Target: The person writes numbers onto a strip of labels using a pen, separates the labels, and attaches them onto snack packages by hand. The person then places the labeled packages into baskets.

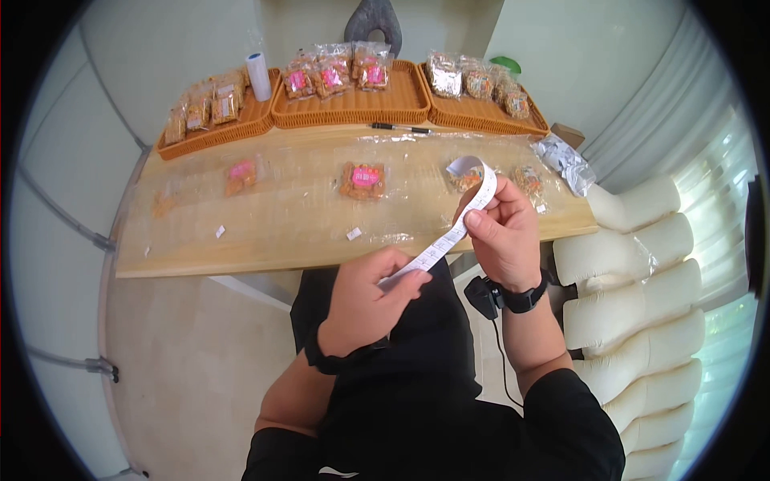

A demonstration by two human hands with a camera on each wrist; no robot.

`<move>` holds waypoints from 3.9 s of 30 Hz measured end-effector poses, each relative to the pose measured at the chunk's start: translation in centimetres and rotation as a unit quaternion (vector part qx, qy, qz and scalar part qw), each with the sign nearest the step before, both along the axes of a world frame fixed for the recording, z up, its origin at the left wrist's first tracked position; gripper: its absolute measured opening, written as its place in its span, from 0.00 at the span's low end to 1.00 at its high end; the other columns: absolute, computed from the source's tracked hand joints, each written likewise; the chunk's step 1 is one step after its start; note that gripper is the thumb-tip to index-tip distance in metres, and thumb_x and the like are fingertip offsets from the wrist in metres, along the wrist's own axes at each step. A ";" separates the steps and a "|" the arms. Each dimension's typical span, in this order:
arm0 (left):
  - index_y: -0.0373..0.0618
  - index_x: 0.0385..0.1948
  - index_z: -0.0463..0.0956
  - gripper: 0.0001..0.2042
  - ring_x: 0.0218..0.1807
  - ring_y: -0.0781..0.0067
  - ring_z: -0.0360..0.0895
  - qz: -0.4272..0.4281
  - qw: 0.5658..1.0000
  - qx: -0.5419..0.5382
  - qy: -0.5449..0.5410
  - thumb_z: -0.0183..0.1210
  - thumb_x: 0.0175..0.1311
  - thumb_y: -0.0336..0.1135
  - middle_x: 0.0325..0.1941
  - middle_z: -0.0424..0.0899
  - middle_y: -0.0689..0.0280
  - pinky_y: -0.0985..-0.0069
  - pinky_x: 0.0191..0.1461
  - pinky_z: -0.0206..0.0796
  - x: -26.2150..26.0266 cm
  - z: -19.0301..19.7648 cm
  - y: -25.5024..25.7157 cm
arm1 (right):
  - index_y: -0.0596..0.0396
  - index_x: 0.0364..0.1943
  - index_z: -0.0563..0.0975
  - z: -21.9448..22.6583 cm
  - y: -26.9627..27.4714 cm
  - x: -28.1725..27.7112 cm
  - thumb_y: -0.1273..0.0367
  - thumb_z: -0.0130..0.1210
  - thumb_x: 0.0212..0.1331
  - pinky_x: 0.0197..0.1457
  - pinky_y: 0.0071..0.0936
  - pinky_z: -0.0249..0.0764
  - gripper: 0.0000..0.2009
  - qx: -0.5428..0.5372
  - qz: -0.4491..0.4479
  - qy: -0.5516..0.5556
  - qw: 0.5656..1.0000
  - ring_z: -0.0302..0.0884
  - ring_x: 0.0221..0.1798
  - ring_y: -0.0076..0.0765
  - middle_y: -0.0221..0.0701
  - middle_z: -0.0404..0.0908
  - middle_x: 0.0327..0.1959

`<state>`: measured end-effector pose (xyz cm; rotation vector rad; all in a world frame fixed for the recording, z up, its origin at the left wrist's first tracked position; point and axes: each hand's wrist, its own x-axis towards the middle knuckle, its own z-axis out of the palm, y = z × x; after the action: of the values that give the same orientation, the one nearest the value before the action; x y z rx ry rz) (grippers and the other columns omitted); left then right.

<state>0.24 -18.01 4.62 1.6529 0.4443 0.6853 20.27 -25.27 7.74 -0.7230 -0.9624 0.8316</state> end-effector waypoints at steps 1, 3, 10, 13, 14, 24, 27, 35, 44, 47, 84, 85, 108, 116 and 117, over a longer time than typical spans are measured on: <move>0.34 0.37 0.77 0.03 0.32 0.82 0.81 -0.020 1.000 -0.003 0.013 0.59 0.68 0.25 0.36 0.87 0.60 0.82 0.38 0.72 -0.8 0.0 0.1 | 0.61 0.53 0.73 -0.2 0.0 0.1 0.80 0.60 0.61 0.48 0.23 0.79 0.16 -0.009 0.000 0.000 1.000 0.81 0.43 0.24 0.31 0.83 0.42; 0.33 0.38 0.77 0.04 0.31 0.82 0.80 -0.022 0.997 -0.041 0.055 0.58 0.69 0.25 0.37 0.88 0.60 0.82 0.36 0.71 -2.0 -0.9 -0.1 | 0.62 0.52 0.74 -0.3 0.4 0.0 0.79 0.60 0.61 0.45 0.22 0.78 0.15 -0.020 -0.028 0.008 0.999 0.81 0.41 0.23 0.31 0.83 0.41; 0.29 0.40 0.78 0.08 0.30 0.80 0.79 -0.053 0.984 -0.162 0.056 0.51 0.72 0.25 0.40 0.88 0.57 0.80 0.38 0.72 -4.5 -5.1 -2.1 | 0.65 0.49 0.75 -2.4 3.1 3.3 0.76 0.59 0.65 0.39 0.18 0.74 0.12 -0.095 -0.146 -0.040 0.984 0.78 0.34 0.22 0.30 0.83 0.37; 0.29 0.42 0.78 0.09 0.31 0.78 0.80 -0.061 0.971 -0.226 0.055 0.49 0.72 0.26 0.42 0.87 0.55 0.79 0.40 0.73 -5.1 -6.8 -3.1 | 0.65 0.49 0.75 -3.9 4.2 4.2 0.75 0.60 0.64 0.38 0.18 0.73 0.12 -0.113 -0.153 -0.044 0.981 0.78 0.33 0.21 0.31 0.83 0.37; 0.29 0.43 0.77 0.10 0.33 0.77 0.81 -0.068 0.969 -0.228 0.070 0.49 0.73 0.26 0.43 0.87 0.55 0.77 0.42 0.73 -5.4 -7.1 -3.3 | 0.65 0.48 0.75 -4.3 4.5 4.4 0.74 0.60 0.64 0.38 0.18 0.73 0.12 -0.117 -0.159 -0.058 0.979 0.78 0.33 0.21 0.31 0.84 0.38; 0.29 0.44 0.76 0.10 0.36 0.71 0.84 -0.083 0.944 -0.304 0.094 0.47 0.74 0.27 0.47 0.86 0.51 0.73 0.48 0.76 -6.4 -9.1 -4.8 | 0.66 0.48 0.78 -2.1 5.4 2.7 0.67 0.61 0.63 0.42 0.22 0.78 0.16 -0.296 -0.239 -0.310 0.871 0.82 0.35 0.26 0.32 0.85 0.35; 0.31 0.47 0.75 0.10 0.40 0.63 0.86 -0.041 0.950 -0.299 0.078 0.46 0.75 0.26 0.48 0.85 0.48 0.68 0.50 0.78 -5.9 -9.7 -4.2 | 0.67 0.54 0.76 -5.2 4.6 4.2 0.65 0.56 0.67 0.53 0.30 0.77 0.19 -0.278 -0.227 -0.424 0.831 0.83 0.45 0.38 0.41 0.85 0.45; 0.39 0.49 0.76 0.10 0.57 0.47 0.81 -0.044 0.875 -0.453 -0.163 0.45 0.77 0.27 0.57 0.79 0.40 0.56 0.62 0.77 -2.4 -8.0 -3.2 | 0.57 0.48 0.79 -8.1 -4.9 -2.7 0.70 0.71 0.49 0.49 0.27 0.76 0.20 -0.153 0.008 -0.373 0.915 0.80 0.45 0.34 0.36 0.82 0.45; 0.38 0.43 0.76 0.08 0.61 0.47 0.78 0.013 0.869 -0.459 -0.183 0.46 0.77 0.27 0.61 0.77 0.40 0.61 0.64 0.76 -0.1 -7.4 -2.5 | 0.59 0.56 0.73 -11.6 -7.0 -6.6 0.78 0.69 0.50 0.52 0.28 0.78 0.27 -0.222 -0.058 -0.228 0.946 0.84 0.47 0.35 0.34 0.84 0.42; 0.42 0.43 0.76 0.07 0.63 0.45 0.77 0.034 0.872 -0.442 -0.208 0.47 0.76 0.26 0.62 0.76 0.41 0.62 0.64 0.77 0.1 -7.2 -2.2 | 0.59 0.44 0.78 -12.0 -7.1 -6.7 0.80 0.65 0.55 0.40 0.23 0.77 0.13 -0.200 -0.085 -0.242 0.946 0.83 0.35 0.27 0.30 0.84 0.32; 0.33 0.39 0.79 0.04 0.35 0.84 0.79 0.011 0.962 -0.271 -0.040 0.60 0.68 0.25 0.35 0.85 0.66 0.84 0.41 0.71 -0.7 -7.3 -3.2 | 0.59 0.46 0.77 -11.0 -6.8 -5.4 0.82 0.62 0.56 0.40 0.20 0.75 0.14 -0.192 -0.071 -0.180 0.962 0.79 0.31 0.20 0.27 0.82 0.28; 0.34 0.38 0.80 0.04 0.34 0.84 0.79 0.014 0.962 -0.270 -0.034 0.60 0.68 0.26 0.33 0.84 0.67 0.85 0.40 0.71 -0.6 -7.3 -3.3 | 0.59 0.47 0.76 -11.0 -6.8 -5.4 0.82 0.62 0.56 0.39 0.20 0.75 0.14 -0.187 -0.070 -0.186 0.962 0.79 0.31 0.20 0.27 0.82 0.28; 0.30 0.38 0.83 0.06 0.36 0.79 0.79 0.021 0.912 -0.402 -0.077 0.60 0.65 0.22 0.35 0.84 0.64 0.81 0.44 0.72 0.0 -8.3 -3.8 | 0.52 0.35 0.84 -11.2 -6.2 -5.4 0.78 0.71 0.40 0.32 0.29 0.73 0.14 -0.058 -0.240 -0.435 0.866 0.78 0.30 0.35 0.28 0.78 0.30; 0.30 0.40 0.82 0.06 0.40 0.80 0.78 0.078 0.932 -0.349 -0.056 0.59 0.64 0.18 0.38 0.83 0.66 0.81 0.45 0.68 0.2 -8.3 -4.2 | 0.54 0.30 0.82 -10.3 -6.6 -4.7 0.80 0.68 0.42 0.36 0.31 0.75 0.10 -0.043 -0.200 -0.392 0.897 0.78 0.34 0.38 0.30 0.77 0.34; 0.30 0.40 0.82 0.06 0.40 0.80 0.78 0.068 0.932 -0.350 -0.061 0.59 0.64 0.18 0.38 0.83 0.66 0.81 0.45 0.68 0.1 -8.4 -4.2 | 0.54 0.30 0.82 -9.9 -6.9 -4.3 0.80 0.68 0.42 0.36 0.31 0.75 0.10 -0.044 -0.208 -0.399 0.892 0.78 0.34 0.38 0.30 0.77 0.34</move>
<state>0.36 -22.20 -3.82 0.9073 0.6298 0.6287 15.97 -32.15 -2.13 -1.3476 -1.4264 0.1691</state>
